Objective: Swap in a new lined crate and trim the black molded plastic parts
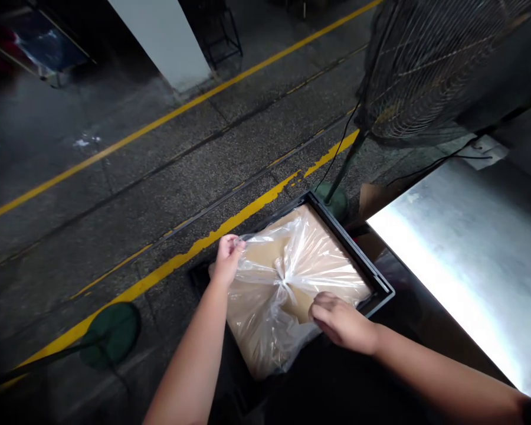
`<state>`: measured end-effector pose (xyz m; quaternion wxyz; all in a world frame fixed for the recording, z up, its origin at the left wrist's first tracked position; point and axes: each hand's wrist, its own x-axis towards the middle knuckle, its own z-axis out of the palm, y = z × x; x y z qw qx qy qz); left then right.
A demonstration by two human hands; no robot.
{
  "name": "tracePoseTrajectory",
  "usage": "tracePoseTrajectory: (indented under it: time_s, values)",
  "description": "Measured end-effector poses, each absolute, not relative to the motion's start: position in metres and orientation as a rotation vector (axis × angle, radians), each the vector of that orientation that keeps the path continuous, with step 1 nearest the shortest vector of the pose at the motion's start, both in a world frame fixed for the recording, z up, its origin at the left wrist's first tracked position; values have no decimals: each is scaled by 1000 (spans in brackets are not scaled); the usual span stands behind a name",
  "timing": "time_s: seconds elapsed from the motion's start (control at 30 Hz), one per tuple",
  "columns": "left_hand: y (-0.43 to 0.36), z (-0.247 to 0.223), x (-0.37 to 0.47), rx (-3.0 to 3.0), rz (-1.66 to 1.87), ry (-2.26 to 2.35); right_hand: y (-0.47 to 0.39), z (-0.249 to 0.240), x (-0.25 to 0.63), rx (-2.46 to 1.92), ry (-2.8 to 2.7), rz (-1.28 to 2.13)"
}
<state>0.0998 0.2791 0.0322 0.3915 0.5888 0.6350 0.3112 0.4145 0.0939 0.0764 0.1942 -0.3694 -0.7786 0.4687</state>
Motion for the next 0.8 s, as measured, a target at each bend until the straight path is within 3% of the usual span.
tracePoseTrajectory:
  time_s: [0.27,0.4,0.63,0.8]
  values:
    - [281,56,45,1552,912,1675,99,84,404,-936,-2054,1197]
    - [288,66,71,1493,964,1495,116,74,400,-1001,-2000,1103]
    - [237,17,196,1188,821,1198,191,44,356,-1507,-1780,1000]
    - [213,-5,187,1038,944,1228,215,33,347,-1536,-1709,1138]
